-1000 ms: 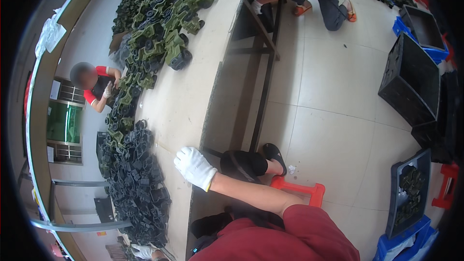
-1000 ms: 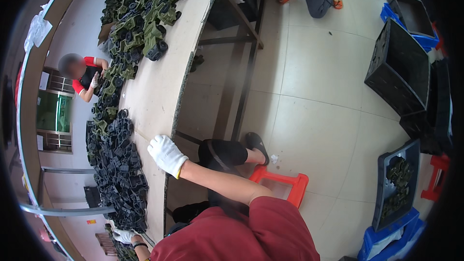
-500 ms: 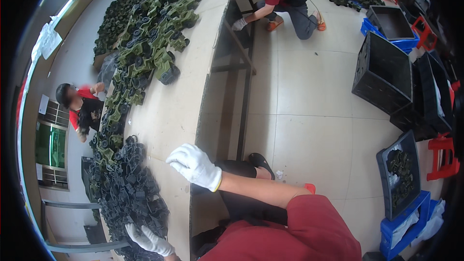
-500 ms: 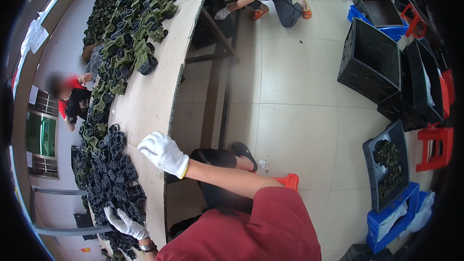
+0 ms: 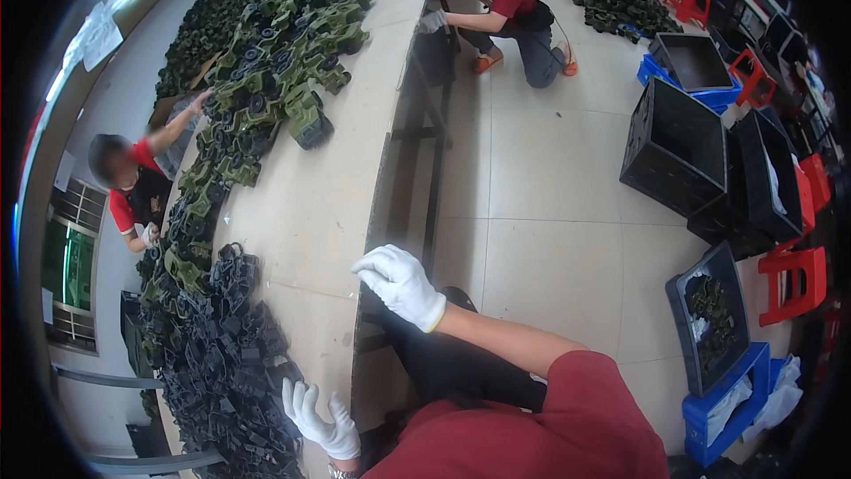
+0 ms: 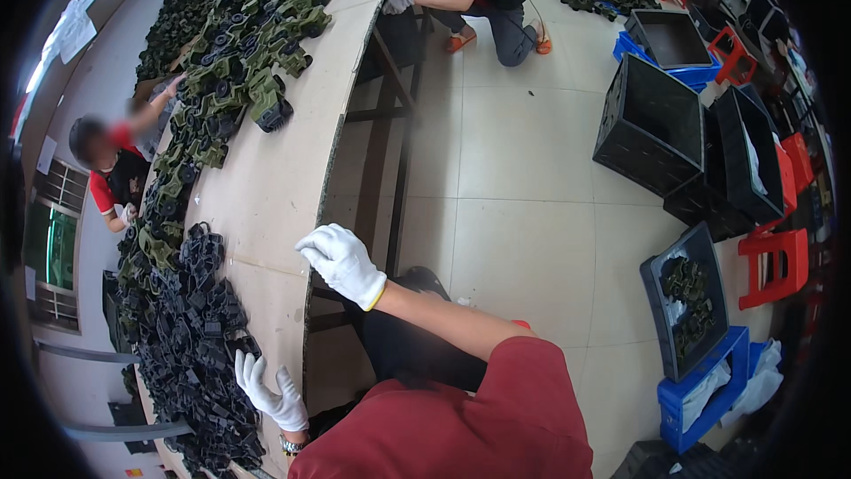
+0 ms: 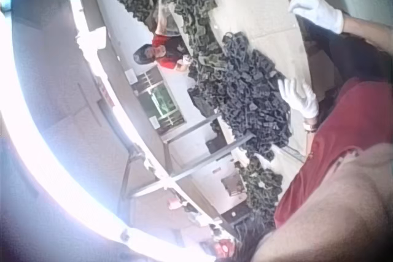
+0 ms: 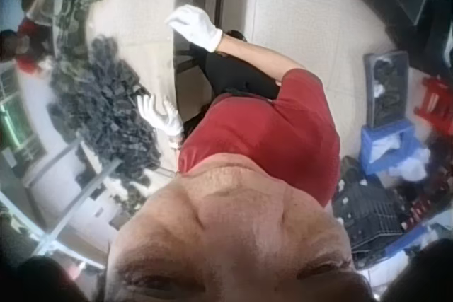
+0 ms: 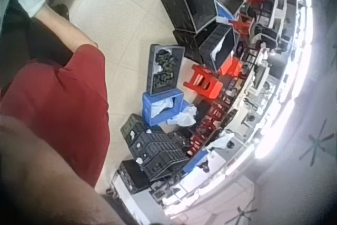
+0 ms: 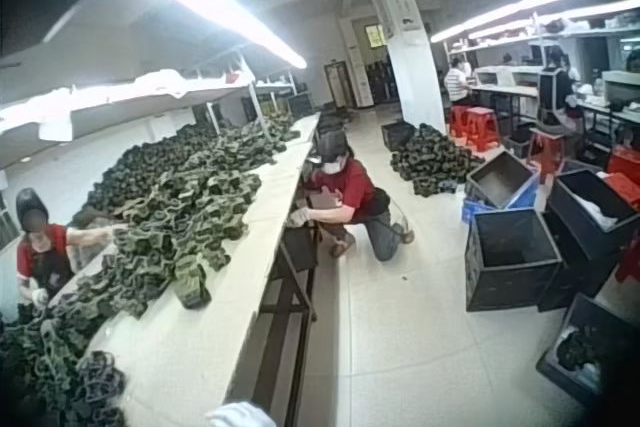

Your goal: Inspecting and sorting green plastic toy trucks on a production table.

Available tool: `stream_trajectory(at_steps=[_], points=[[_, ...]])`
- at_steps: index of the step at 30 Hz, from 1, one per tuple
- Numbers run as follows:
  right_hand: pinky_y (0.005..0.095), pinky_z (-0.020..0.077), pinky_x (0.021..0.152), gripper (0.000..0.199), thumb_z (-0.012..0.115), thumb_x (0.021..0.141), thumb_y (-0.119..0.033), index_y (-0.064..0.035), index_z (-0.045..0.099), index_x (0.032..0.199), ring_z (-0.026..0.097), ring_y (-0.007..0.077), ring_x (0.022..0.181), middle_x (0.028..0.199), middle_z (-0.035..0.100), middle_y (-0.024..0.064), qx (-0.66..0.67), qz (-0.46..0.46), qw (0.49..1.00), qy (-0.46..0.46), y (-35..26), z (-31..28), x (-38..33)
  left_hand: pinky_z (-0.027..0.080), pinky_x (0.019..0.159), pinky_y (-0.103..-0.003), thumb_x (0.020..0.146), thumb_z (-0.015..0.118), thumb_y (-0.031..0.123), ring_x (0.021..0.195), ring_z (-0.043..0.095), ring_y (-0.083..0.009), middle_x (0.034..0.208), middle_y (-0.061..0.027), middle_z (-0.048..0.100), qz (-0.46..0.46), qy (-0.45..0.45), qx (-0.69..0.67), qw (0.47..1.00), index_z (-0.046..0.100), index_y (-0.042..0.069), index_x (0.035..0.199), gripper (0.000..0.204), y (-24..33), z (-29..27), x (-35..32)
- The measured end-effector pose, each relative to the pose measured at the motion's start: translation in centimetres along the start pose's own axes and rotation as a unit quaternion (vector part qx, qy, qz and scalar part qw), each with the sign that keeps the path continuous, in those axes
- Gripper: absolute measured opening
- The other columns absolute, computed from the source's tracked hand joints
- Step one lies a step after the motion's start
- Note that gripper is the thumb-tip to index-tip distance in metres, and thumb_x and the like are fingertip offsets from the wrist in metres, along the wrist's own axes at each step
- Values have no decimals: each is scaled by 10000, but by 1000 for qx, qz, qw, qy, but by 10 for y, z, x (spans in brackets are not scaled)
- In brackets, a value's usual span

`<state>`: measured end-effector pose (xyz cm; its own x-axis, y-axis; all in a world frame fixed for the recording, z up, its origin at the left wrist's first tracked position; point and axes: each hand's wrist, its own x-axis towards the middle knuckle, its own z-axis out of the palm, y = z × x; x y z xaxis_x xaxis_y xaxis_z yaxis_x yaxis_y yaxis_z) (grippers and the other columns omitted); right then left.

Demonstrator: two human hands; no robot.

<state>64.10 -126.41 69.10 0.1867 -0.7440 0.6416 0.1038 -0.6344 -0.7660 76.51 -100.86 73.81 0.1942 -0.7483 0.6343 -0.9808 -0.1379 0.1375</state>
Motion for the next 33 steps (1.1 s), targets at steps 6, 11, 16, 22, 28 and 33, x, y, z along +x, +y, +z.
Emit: stream_trajectory(at_steps=[6,11,16,22,28,33], points=[[394,502,724,41,689,867,-63,-60,696,908,616,286,794,845,662,88,-10,25,1000,9,8,-10,0,412,1079,-478,904,683,39,1309,498,-406,1302,-188,571,-42,-6,-27,999,590,-5,1207,320,-10,2,-2],[383,516,763,42,678,879,-81,-68,702,911,633,277,831,855,666,83,-70,56,996,10,24,-41,0,420,1069,-466,906,682,38,1302,504,-407,1298,-191,573,-53,-6,-38,998,593,-11,1199,310,-14,3,-4],[353,525,755,61,685,883,-46,-24,705,936,662,273,841,899,688,110,-121,72,990,5,40,-77,-6,419,1075,-474,906,677,33,1294,509,-410,1288,-194,580,-51,-18,-37,998,589,-9,1197,307,-16,8,-5],[368,517,767,76,662,902,-65,-28,711,946,649,281,854,891,681,114,-95,160,982,30,46,-98,-16,415,1050,-531,881,674,31,1281,502,-446,1250,-165,572,-66,-26,-39,997,566,30,1216,352,-13,12,-7],[369,519,775,90,654,911,-78,-31,717,955,657,283,865,895,683,119,-72,199,977,33,45,-99,-26,403,1088,-486,894,671,13,1308,492,-414,1296,-186,571,-67,-31,-42,996,587,6,1210,328,-9,9,-11],[363,521,780,93,651,916,-74,-31,720,961,663,280,864,911,691,122,-76,193,978,29,47,-98,-32,401,1087,-488,883,669,-3,1307,490,-419,1294,-182,572,-91,-30,-54,994,587,5,1216,343,-4,9,-11]])
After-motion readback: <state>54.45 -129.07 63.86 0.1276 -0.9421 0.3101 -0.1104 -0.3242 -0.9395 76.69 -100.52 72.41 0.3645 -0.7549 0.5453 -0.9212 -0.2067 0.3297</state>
